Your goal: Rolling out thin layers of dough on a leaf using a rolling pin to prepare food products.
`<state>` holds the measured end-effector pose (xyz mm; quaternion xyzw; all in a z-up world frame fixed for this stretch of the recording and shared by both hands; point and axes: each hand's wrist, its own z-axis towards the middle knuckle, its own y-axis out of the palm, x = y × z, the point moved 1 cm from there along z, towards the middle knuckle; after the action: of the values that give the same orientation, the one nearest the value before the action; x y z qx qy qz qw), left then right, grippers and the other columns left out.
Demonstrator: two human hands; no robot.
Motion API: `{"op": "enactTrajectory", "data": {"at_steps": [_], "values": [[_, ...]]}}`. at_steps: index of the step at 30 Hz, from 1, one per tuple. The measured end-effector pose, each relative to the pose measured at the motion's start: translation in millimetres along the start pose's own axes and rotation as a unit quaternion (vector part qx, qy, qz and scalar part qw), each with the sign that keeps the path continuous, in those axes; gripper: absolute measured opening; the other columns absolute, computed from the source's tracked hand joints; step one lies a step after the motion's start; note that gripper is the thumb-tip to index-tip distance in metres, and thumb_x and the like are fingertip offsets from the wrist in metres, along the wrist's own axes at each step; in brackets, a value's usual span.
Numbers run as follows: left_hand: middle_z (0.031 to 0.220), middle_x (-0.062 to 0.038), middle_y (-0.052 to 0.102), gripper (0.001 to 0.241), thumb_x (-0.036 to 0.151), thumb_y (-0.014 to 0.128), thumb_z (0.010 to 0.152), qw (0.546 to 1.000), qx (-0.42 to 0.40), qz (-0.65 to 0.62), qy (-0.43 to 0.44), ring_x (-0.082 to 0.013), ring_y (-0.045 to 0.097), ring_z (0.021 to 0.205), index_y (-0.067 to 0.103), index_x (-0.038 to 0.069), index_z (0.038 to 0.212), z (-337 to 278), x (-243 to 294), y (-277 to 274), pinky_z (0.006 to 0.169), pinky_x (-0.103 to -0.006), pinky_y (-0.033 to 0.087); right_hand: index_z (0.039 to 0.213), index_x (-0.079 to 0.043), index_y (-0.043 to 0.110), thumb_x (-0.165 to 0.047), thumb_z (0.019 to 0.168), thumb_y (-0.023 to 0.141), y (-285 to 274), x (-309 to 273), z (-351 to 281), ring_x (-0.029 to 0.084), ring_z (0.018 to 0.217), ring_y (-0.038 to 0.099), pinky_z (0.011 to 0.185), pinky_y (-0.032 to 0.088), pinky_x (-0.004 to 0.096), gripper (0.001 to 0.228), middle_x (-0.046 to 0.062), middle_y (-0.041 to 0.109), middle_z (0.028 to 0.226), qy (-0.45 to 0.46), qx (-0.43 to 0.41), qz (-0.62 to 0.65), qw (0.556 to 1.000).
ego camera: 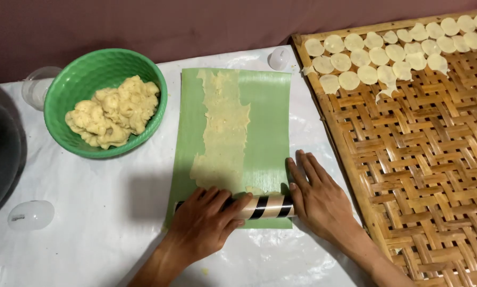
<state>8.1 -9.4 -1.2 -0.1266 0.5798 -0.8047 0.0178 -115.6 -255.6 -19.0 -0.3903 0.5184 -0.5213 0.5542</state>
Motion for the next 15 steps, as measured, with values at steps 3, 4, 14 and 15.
{"op": "enactTrajectory", "data": {"at_steps": [3, 4, 14, 15], "values": [[0.092, -0.012, 0.059, 0.036, 0.038, 0.051, 0.105, 1.000, 0.009, 0.004, -0.022, -0.0330, 0.055, 0.076, 0.065, 0.014, 0.128, 10.7, -4.9, -3.9, 0.067, -0.0467, 0.045, 0.164, -0.011, 0.020, -0.040, 0.107, 0.023, 16.7, 16.8, 7.3, 0.034, 0.157, 0.007, 0.125, 0.010, 0.045, 0.064, 0.020, 0.014, 0.169, 0.038, -0.105, 0.017, 0.994], [0.092, -0.012, 0.059, 0.036, 0.038, 0.051, 0.105, 1.000, 0.009, 0.004, -0.022, -0.0330, 0.055, 0.076, 0.065, 0.014, 0.128, 12.5, -8.9, -1.5, 0.067, -0.0467, 0.045, 0.164, -0.011, 0.020, -0.040, 0.107, 0.023, 9.8, 15.4, 15.3, 0.034, 0.157, 0.007, 0.125, 0.010, 0.045, 0.064, 0.020, 0.014, 0.169, 0.038, -0.104, 0.016, 0.994], [0.166, -0.031, 0.023, 0.062, 0.031, 0.040, 0.103, 0.973, -0.080, 0.035, -0.215, -0.0488, 0.022, 0.152, 0.035, 0.008, 0.160, 36.9, -26.6, -0.2, 0.117, -0.0687, 0.016, 0.160, -0.006, 0.038, -0.034, 0.105, 0.039, -11.1, -0.2, 55.2, 0.040, 0.156, 0.023, 0.122, 0.029, 0.047, 0.061, 0.027, 0.031, 0.164, 0.148, -0.065, 0.042, 0.986], [0.165, -0.032, 0.022, 0.064, 0.032, 0.041, 0.103, 0.969, -0.088, 0.028, -0.229, -0.0496, 0.021, 0.152, 0.033, 0.007, 0.161, 38.7, -28.1, -0.5, 0.116, -0.0696, 0.016, 0.155, -0.001, 0.046, -0.031, 0.107, 0.041, -14.1, -0.7, 58.0, 0.040, 0.154, 0.030, 0.119, 0.033, 0.046, 0.057, 0.028, 0.040, 0.161, 0.144, 0.003, 0.031, 0.989]]}}
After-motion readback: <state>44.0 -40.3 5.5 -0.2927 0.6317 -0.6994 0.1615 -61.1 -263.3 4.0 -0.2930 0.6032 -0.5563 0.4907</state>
